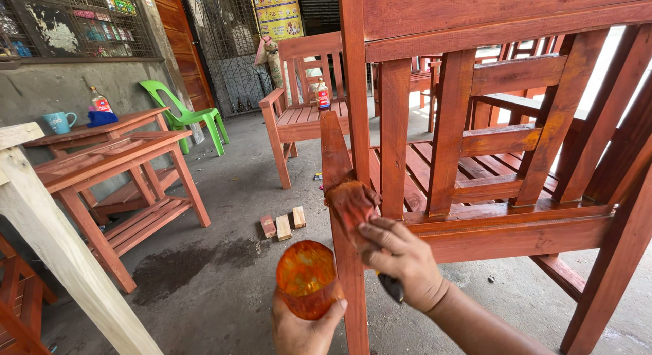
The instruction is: The person applies a reddish-orange wood stain to a wooden chair using a brush, holding a cut plastic container of stain in the other hand. They brush the backrest, slats, legs and seat frame of the chair, dipping the brush back into the container as they coat different parts of the chair.
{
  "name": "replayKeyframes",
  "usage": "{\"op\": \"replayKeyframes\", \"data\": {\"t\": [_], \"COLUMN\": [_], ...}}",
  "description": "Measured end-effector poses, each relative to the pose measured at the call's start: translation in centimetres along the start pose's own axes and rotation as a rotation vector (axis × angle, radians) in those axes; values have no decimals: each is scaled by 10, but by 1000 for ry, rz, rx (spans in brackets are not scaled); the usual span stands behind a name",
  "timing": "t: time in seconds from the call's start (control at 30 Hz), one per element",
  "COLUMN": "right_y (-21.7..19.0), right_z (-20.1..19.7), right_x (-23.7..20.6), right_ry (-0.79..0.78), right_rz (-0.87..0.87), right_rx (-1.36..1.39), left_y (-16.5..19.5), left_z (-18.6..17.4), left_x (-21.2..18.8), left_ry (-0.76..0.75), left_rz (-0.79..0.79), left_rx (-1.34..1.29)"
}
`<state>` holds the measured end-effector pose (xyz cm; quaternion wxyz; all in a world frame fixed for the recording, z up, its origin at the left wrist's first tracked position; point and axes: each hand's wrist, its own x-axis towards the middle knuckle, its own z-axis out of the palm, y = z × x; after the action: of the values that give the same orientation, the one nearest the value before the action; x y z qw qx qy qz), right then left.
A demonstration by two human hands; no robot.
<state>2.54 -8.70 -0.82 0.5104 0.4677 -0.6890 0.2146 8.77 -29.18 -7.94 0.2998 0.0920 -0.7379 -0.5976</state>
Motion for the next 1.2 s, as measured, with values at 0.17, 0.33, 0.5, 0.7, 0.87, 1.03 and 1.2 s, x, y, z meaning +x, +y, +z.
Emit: {"op": "replayKeyframes", "data": {"t": [0.17, 0.33, 0.5, 0.7, 0.87, 1.03, 1.2], "right_y": [-9, -23, 4, 19, 0, -14, -29], "right_z": [34, 41, 23, -11, 0, 42, 79], "right_x": [-44, -63, -5, 47, 23, -48, -126], "right_ry": [-118, -366, -160, 36, 26, -162, -355], "right_rz": [-11, 125, 244, 252, -10, -55, -20], "right_rx": [-49, 209, 316, 254, 65, -55, -34], "left_y": [11, 2, -7, -7, -2, -4, -15], "left_z": [-7, -10, -14, -23, -26, -22, -21], "left_x": [5, 1, 2, 9, 9, 5, 2], "left_ry": [128, 188, 67, 59, 168, 166, 191], "left_rz": [-39, -107, -48, -108, -144, -181, -85], "left_rx": [128, 262, 198, 163, 118, 335, 317]}}
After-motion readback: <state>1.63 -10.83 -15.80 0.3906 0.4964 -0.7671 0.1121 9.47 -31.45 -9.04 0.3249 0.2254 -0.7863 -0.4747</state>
